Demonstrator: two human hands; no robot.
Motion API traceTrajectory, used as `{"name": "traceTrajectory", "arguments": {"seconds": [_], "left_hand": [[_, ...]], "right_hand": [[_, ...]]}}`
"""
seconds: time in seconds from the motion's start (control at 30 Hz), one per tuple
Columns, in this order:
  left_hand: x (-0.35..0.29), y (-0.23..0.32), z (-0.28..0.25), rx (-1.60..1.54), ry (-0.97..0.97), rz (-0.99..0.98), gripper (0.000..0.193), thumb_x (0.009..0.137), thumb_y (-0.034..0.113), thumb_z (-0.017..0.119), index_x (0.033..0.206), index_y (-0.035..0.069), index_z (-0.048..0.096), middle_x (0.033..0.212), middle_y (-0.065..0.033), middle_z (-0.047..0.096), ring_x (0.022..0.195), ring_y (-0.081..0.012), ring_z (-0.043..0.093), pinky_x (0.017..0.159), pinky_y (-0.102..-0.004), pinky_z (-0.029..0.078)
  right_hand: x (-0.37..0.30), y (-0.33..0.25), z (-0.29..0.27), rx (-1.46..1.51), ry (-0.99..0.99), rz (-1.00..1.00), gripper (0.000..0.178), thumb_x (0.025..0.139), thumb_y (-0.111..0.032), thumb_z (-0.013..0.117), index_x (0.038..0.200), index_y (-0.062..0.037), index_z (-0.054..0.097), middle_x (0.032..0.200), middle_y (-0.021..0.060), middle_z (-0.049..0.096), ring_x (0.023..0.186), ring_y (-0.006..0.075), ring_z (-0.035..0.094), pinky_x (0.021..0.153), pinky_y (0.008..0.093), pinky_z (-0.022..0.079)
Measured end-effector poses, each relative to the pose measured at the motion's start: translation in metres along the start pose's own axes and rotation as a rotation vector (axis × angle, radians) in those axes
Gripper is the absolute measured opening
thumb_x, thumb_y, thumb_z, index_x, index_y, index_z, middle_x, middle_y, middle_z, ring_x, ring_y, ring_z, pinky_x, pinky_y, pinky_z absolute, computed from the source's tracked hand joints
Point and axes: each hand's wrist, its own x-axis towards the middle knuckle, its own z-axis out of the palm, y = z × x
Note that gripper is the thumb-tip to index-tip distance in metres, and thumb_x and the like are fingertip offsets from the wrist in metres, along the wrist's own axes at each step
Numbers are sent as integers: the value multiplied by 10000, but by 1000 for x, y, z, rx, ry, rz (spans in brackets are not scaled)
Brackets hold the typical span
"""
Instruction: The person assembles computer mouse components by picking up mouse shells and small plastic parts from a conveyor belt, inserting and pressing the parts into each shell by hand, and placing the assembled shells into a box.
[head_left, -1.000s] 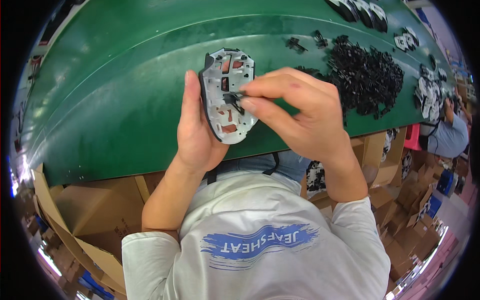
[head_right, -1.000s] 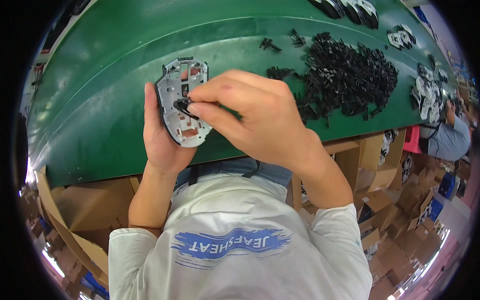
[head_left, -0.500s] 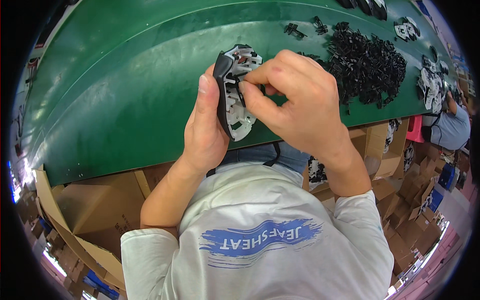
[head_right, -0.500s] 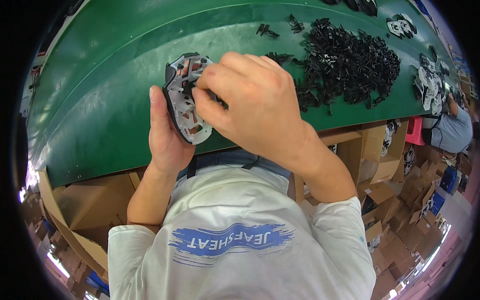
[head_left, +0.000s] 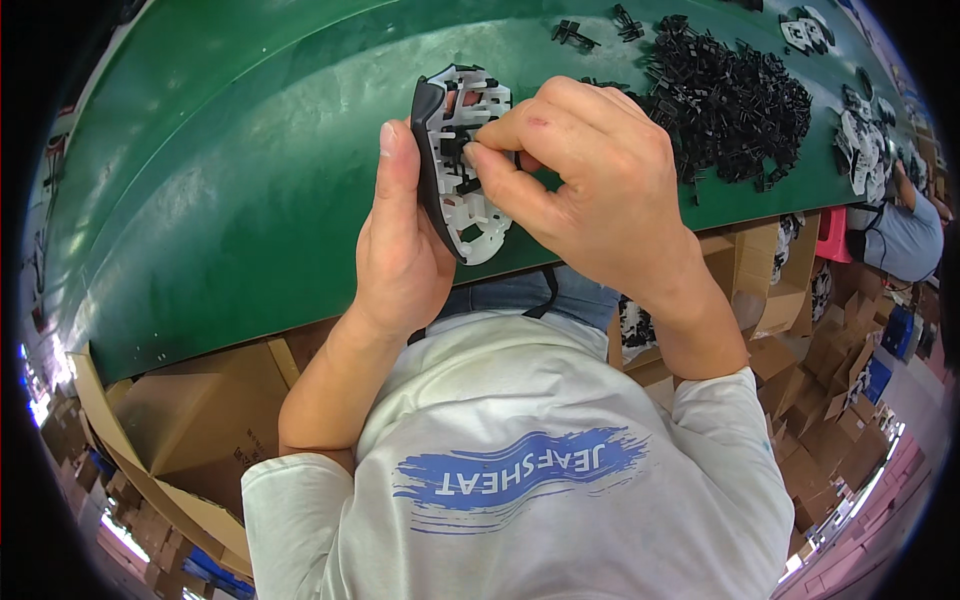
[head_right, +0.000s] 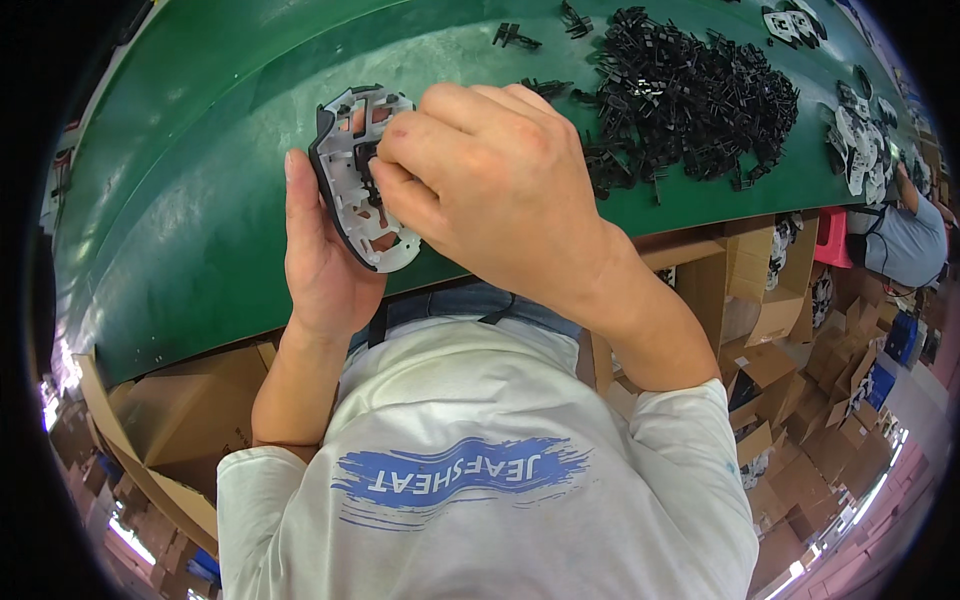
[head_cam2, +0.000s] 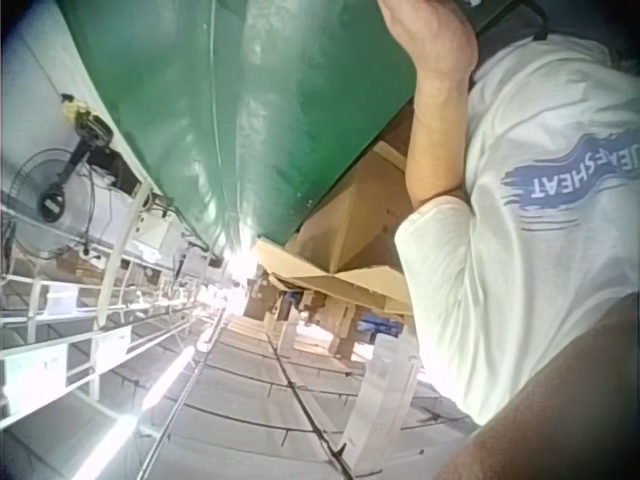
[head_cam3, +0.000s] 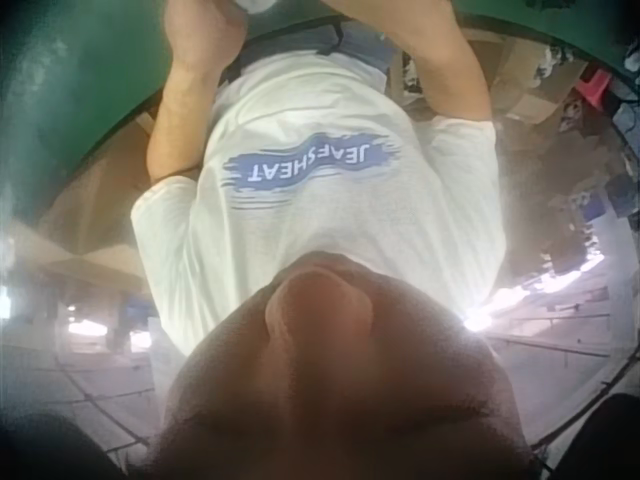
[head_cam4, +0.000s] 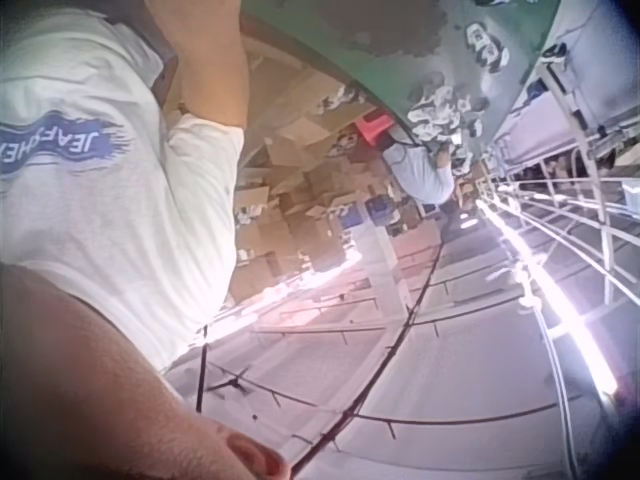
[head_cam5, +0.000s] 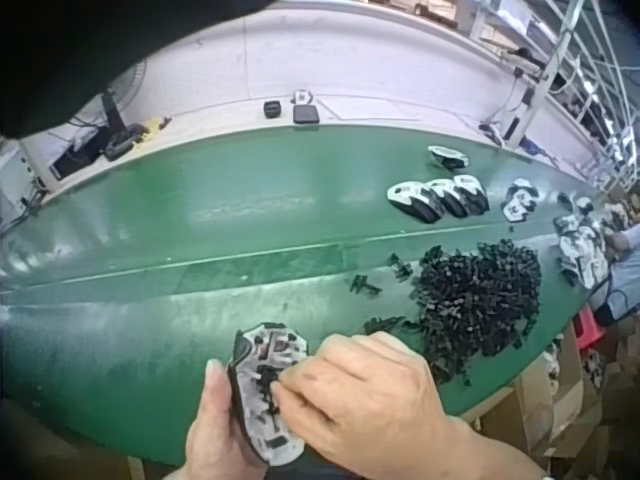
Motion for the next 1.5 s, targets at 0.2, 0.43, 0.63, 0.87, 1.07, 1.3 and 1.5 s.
{"name": "traceTrajectory", "arguments": {"seconds": [0.2, 0.43, 0.63, 0.87, 1.07, 1.3, 1.5], "left_hand": [[-3, 3, -2, -221, -47, -98, 668, 1156, 566, 248, 1429, 50, 573, 1336, -105, 683, 1214, -202, 667, 1064, -382, 537], [-3, -2, -17, -381, -156, -153, 650, 1145, 566, 303, 1491, 81, 563, 1416, -94, 656, 1285, -227, 638, 1094, -405, 522], [-11, -3, -8, -389, -98, -188, 648, 1133, 578, 339, 1481, 86, 578, 1369, -90, 684, 1188, -220, 697, 994, -411, 593], [-17, 4, 2, -6, -125, -174, 535, 1090, 306, 454, 1554, 39, 448, 1357, -123, 660, 1177, -237, 693, 953, -402, 608], [-16, -8, 5, 273, 74, -45, 568, 928, -29, 535, 1489, 50, 488, 1240, -69, 645, 1029, -141, 657, 877, -338, 593], [-12, -13, -4, 434, 146, 68, 454, 931, -23, 526, 1385, -28, 519, 1208, -81, 663, 1044, -116, 617, 906, -298, 529], [-9, -30, -16, 697, 171, 233, 423, 947, -9, 516, 1369, -36, 507, 1177, -139, 679, 1025, -189, 656, 923, -337, 542]], "right_hand": [[-2, -1, -10, 17, -71, -31, 135, 793, -126, 869, 890, -115, 776, 738, -9, 645, 664, 196, 628, 689, 326, 496], [-12, -2, -30, 52, -159, -105, 290, 803, -106, 867, 1086, -87, 808, 915, 29, 717, 812, 233, 647, 815, 363, 516], [-14, 3, -23, 273, -58, 71, 453, 894, -26, 768, 1341, -18, 694, 1122, 74, 688, 1102, 191, 617, 999, 366, 522], [-18, 5, -22, 657, -172, 453, 440, 945, 19, 720, 1375, 17, 622, 1322, 67, 651, 1108, 132, 644, 993, 310, 529], [-25, 9, -15, 477, -115, 235, 464, 921, 39, 725, 1373, -7, 634, 1342, 83, 641, 1168, 156, 636, 1023, 322, 521], [-28, -10, -6, 494, -141, 305, 620, 898, 60, 708, 1487, -30, 539, 1416, 95, 582, 1216, 187, 641, 1033, 339, 533], [-40, -1, 29, 271, 21, 189, 726, 822, 12, 697, 1521, -27, 506, 1353, 173, 658, 1052, 297, 692, 857, 381, 581]]}}
